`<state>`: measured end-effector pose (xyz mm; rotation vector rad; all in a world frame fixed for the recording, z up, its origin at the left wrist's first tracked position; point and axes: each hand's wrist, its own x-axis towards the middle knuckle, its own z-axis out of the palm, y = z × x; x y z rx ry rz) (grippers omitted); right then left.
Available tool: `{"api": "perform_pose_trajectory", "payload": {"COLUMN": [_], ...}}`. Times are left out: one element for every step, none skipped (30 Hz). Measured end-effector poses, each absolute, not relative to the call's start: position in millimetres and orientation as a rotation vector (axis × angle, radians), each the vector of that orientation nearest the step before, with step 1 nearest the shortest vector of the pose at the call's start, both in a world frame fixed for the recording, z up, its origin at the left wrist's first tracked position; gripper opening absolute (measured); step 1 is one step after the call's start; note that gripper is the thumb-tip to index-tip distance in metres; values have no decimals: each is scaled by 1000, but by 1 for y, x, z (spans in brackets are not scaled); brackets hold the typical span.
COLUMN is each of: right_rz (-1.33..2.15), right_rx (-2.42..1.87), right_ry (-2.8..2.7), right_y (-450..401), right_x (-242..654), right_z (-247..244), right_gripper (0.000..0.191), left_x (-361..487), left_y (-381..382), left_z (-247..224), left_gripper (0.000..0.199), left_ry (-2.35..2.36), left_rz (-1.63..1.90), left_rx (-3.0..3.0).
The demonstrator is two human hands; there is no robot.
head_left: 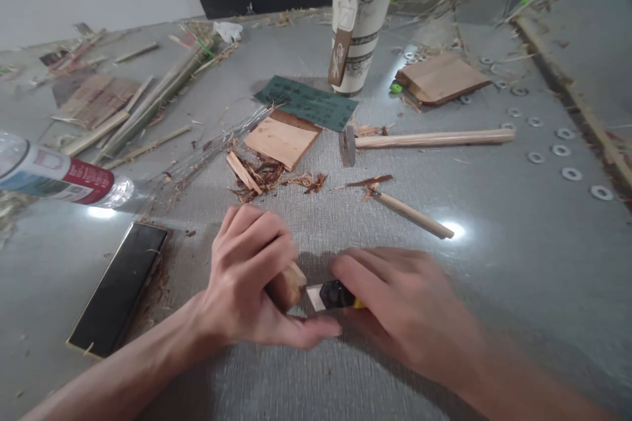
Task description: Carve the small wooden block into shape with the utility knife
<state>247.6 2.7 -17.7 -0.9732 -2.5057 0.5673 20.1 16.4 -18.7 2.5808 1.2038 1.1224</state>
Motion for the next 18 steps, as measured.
{"api": "perform_pose_trajectory", "payload": {"right_rz": [574, 578, 581, 581, 578, 574, 571, 566, 566, 564, 567, 568, 593, 603, 619, 633, 646, 657], "right_rx": [-955, -937, -932, -925, -922, -924, -927, -942, -953, -970, -977, -985, -970, -966, -946, -933, -920, -915], "right_ry": [-2519, -2537, -2559, -2582, -2603, -2623, -2643, -2653, -2667, -2672, -2676, -2674, -2680, -2678, -2685, -2691, -2696, -2702], "right_y": [2, 2, 2, 1, 1, 0, 0, 0, 0, -1, -1, 0, 0, 1, 1, 2, 3, 4], "right_x": [247, 247, 247, 247, 247, 247, 247, 247, 247, 246, 246, 246, 247, 247, 247, 248, 248, 248], "right_z": [-19, -20, -21, -21, -22, -22, -22, -23, -23, -23, -23, -23, -23, -23, -23, -23, -23, -22], "right_gripper": [20, 20, 19, 17, 15, 13, 13, 14, 16, 18, 19, 21, 21, 21, 20, 19, 19, 19], "left_x": [21, 21, 22, 22, 22, 22, 22, 22, 22, 23, 23, 23, 23, 23, 23, 23, 23, 23], "left_y": [16, 16, 16, 16, 17, 17, 17, 17, 17, 16, 16, 16, 16, 16, 16, 16, 17, 17], "left_z": [-19, -18, -18, -17, -17, -16, -16, -16, -16, -16, -16, -16, -16, -16, -16, -16, -16, -16], "left_gripper": [55, 56, 56, 56, 56, 56, 56, 56, 55, 55, 55, 55, 54, 54, 53, 52, 52, 52], "left_ry": [1207, 1210, 1213, 1218, 1218, 1218, 1219, 1220, 1221, 1220, 1219, 1214, 1204, 1194, 1188, 1184, 1185, 1188], "left_rz": [1114, 1099, 1080, 1059, 1038, 1019, 1003, 989, 981, 974, 965, 957, 947, 940, 931, 922, 915, 907], "left_rx": [2579, 2579, 2583, 2591, 2603, 2615, 2626, 2632, 2636, 2638, 2639, 2644, 2650, 2659, 2667, 2672, 2677, 2678]}}
